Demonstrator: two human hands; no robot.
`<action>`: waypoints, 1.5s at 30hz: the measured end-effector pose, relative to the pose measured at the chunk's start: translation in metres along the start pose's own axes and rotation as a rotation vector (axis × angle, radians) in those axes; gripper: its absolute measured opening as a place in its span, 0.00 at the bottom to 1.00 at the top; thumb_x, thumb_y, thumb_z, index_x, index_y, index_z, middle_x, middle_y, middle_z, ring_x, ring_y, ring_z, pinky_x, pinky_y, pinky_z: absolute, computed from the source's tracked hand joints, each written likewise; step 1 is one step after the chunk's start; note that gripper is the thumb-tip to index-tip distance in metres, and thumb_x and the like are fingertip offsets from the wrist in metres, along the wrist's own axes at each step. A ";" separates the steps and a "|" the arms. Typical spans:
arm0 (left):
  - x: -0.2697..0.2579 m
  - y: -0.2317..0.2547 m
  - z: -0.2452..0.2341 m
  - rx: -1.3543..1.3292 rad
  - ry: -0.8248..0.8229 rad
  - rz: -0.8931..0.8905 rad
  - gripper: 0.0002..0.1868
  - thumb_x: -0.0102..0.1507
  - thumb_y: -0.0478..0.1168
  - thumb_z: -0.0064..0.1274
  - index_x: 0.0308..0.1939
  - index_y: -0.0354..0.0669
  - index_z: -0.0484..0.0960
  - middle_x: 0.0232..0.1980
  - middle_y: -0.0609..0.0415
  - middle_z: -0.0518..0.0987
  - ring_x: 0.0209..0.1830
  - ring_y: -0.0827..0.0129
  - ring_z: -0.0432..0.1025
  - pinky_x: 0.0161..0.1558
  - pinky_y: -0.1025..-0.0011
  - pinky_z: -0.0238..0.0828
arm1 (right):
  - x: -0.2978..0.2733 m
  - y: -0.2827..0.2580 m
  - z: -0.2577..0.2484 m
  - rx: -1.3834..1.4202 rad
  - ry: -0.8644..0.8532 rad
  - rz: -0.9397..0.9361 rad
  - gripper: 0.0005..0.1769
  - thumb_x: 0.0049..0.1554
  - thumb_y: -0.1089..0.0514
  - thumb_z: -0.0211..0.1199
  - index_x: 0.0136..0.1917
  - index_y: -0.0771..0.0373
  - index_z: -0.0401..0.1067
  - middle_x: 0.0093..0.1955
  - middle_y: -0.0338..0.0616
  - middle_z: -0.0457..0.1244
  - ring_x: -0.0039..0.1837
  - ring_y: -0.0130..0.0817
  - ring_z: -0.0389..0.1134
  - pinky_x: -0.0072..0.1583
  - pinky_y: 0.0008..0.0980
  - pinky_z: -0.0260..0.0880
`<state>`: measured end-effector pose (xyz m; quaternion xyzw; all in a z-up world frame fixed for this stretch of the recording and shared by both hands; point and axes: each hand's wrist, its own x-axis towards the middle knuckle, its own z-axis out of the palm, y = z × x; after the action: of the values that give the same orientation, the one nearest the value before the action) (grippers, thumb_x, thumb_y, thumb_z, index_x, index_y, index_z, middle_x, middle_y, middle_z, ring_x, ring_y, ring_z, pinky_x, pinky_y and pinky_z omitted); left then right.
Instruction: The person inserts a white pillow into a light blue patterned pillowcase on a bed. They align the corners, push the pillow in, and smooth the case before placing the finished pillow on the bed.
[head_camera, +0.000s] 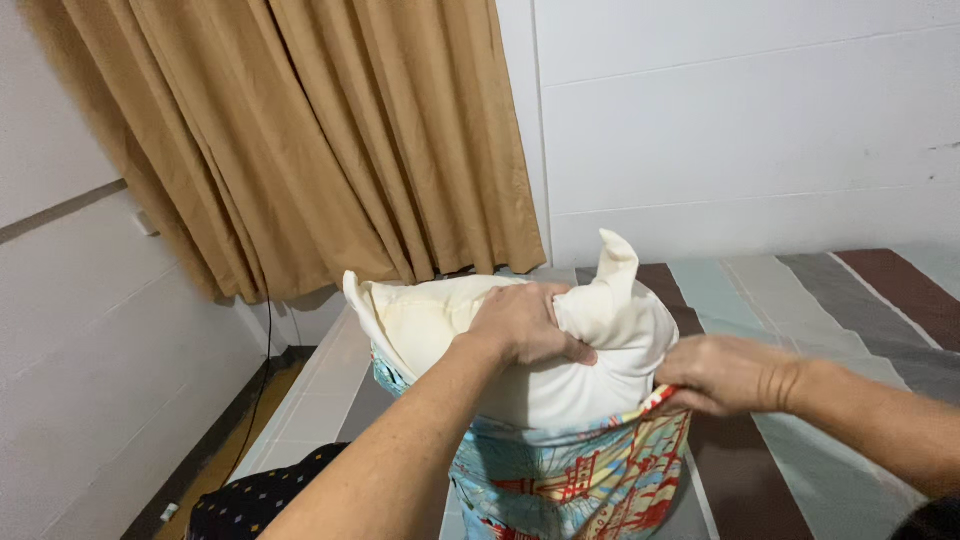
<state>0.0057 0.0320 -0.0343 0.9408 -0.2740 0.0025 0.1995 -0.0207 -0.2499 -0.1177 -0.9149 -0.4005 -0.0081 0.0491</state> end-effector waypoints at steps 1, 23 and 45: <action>0.001 0.000 -0.001 0.000 -0.002 -0.005 0.42 0.37 0.63 0.68 0.56 0.65 0.85 0.52 0.53 0.86 0.59 0.57 0.77 0.65 0.60 0.65 | -0.001 0.004 0.000 -0.036 0.071 -0.062 0.10 0.52 0.52 0.69 0.40 0.59 0.72 0.38 0.45 0.68 0.42 0.43 0.72 0.48 0.40 0.73; 0.034 -0.013 0.033 0.054 0.041 0.074 0.41 0.51 0.69 0.57 0.64 0.58 0.80 0.56 0.41 0.82 0.61 0.50 0.75 0.65 0.53 0.63 | 0.028 -0.006 -0.158 -0.446 0.082 0.045 0.22 0.51 0.33 0.66 0.33 0.51 0.74 0.33 0.36 0.69 0.34 0.34 0.64 0.52 0.32 0.65; -0.051 -0.045 -0.076 -0.047 -0.226 0.211 0.20 0.69 0.53 0.49 0.46 0.42 0.86 0.41 0.48 0.86 0.41 0.64 0.81 0.46 0.66 0.78 | 0.057 -0.039 -0.159 -0.023 0.392 0.687 0.19 0.56 0.41 0.64 0.52 0.55 0.79 0.46 0.48 0.74 0.50 0.43 0.76 0.53 0.43 0.74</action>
<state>-0.0064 0.1214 0.0131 0.8961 -0.3920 -0.0890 0.1881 -0.0073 -0.1970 0.0464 -0.9772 -0.0542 -0.1704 0.1141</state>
